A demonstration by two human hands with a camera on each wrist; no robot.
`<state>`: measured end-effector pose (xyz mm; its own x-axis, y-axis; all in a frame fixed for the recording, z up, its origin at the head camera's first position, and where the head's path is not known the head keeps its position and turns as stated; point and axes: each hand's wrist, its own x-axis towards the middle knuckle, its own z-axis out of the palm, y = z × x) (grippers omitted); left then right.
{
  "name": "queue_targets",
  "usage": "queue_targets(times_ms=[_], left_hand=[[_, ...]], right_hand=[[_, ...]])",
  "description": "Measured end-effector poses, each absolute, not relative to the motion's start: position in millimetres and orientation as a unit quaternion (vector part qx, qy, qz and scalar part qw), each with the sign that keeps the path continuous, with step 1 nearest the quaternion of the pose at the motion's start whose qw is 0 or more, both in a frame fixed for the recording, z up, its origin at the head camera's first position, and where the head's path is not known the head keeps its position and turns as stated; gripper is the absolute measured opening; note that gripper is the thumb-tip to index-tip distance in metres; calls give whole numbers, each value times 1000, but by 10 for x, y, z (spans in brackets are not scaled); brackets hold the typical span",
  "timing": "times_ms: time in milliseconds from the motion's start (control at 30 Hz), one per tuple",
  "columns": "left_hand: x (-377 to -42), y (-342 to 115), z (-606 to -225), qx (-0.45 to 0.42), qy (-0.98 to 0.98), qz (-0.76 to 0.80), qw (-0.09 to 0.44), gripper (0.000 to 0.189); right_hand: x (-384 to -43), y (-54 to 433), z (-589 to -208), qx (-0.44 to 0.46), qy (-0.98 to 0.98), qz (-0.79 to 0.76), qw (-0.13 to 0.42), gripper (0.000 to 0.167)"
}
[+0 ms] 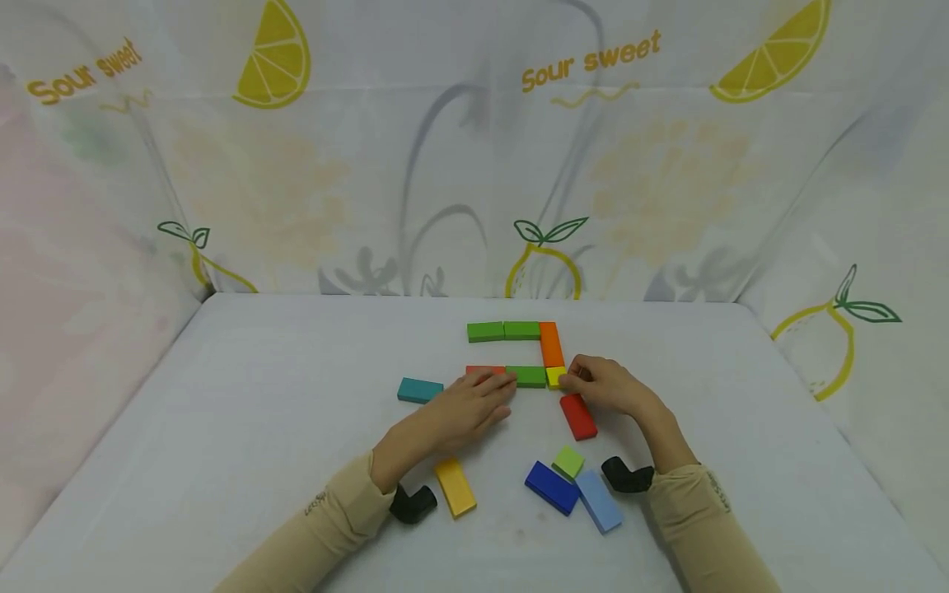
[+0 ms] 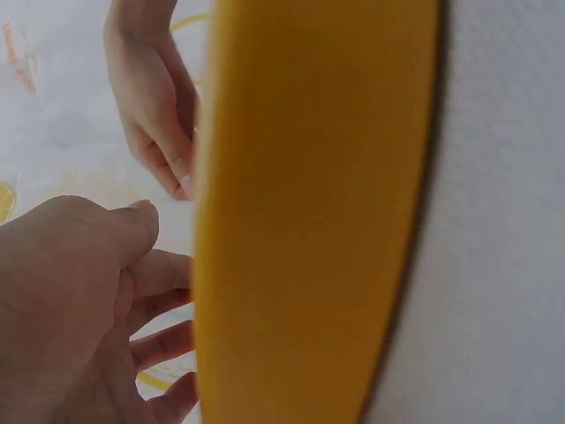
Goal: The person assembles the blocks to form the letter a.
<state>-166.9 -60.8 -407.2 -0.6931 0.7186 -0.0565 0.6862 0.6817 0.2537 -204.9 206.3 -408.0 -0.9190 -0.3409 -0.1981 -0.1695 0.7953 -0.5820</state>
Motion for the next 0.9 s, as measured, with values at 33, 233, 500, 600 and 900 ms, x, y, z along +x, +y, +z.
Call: queue_targets(times_ms=[33, 233, 500, 600, 900], left_hand=[[-1668, -605, -4072, 383, 914, 106, 79, 50], [-1656, -584, -4068, 384, 914, 98, 85, 52], [-1663, -573, -4116, 393, 914, 76, 68, 52], [-1661, -572, -4119, 398, 912, 77, 64, 52], [-1660, -578, -4140, 403, 910, 77, 61, 51]], right_hand=[[-2049, 2060, -4078, -137, 936, -290, 148, 27], [-2036, 2035, -4064, -136, 937, -285, 147, 27], [-2023, 2022, -4041, -116, 934, -299, 158, 27], [-2025, 2025, -4039, -112, 931, -307, 163, 28], [-2032, 2030, -4061, -113, 931, -311, 157, 26]])
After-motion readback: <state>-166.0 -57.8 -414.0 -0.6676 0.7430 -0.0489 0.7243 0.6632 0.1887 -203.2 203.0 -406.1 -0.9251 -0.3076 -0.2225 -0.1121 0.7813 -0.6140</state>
